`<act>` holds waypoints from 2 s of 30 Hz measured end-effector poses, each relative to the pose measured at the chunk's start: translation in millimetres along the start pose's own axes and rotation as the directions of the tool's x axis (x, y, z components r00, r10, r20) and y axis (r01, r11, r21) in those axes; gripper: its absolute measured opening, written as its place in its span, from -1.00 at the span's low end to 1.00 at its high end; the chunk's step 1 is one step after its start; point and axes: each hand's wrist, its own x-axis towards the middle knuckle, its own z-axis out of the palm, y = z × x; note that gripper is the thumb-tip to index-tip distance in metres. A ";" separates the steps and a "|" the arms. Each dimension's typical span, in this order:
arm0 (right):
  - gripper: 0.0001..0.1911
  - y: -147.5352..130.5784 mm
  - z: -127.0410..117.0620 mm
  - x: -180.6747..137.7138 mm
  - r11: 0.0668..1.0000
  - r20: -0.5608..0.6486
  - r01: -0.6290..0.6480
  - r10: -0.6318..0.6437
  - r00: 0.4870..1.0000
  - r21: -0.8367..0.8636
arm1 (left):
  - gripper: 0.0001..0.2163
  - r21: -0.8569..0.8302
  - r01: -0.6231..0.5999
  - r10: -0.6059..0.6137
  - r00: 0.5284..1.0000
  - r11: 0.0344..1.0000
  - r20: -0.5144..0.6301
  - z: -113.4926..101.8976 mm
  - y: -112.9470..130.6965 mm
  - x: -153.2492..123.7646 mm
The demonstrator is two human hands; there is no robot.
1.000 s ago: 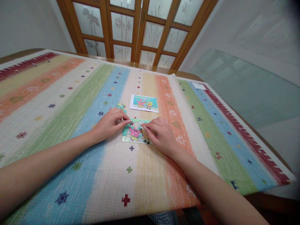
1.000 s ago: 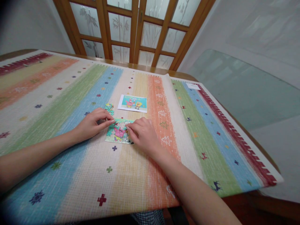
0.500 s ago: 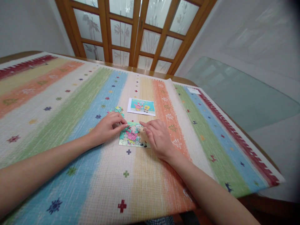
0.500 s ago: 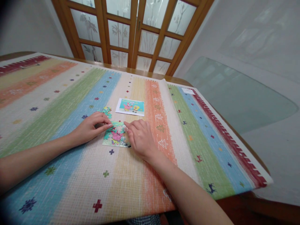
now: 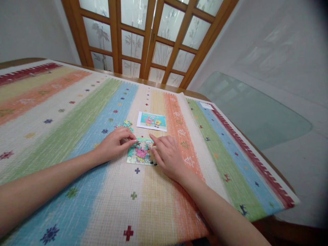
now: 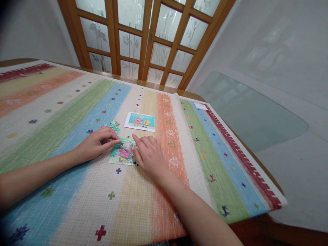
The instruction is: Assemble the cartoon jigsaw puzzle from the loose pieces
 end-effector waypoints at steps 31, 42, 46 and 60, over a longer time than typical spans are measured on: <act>-0.67 0.8 2.6 1.8 0.997 -0.009 0.002 -0.001 1.000 0.083 | -0.80 -0.012 -0.016 0.016 1.000 1.000 -0.025 -0.4 1.2 -0.2; -0.73 3.1 5.1 1.3 0.996 -0.013 0.013 -0.012 1.000 0.085 | -0.80 -0.007 -0.039 0.039 0.999 0.999 -0.033 0.8 0.1 -0.9; -0.75 4.2 6.6 0.9 0.996 -0.018 0.017 -0.015 1.000 0.087 | -0.81 -0.001 -0.042 0.042 0.999 0.999 -0.031 0.6 0.0 -0.5; -0.77 2.7 6.7 2.4 0.998 0.024 0.001 -0.003 1.000 0.065 | -0.81 -0.007 -0.047 0.047 0.999 0.999 -0.021 -0.2 1.0 -1.2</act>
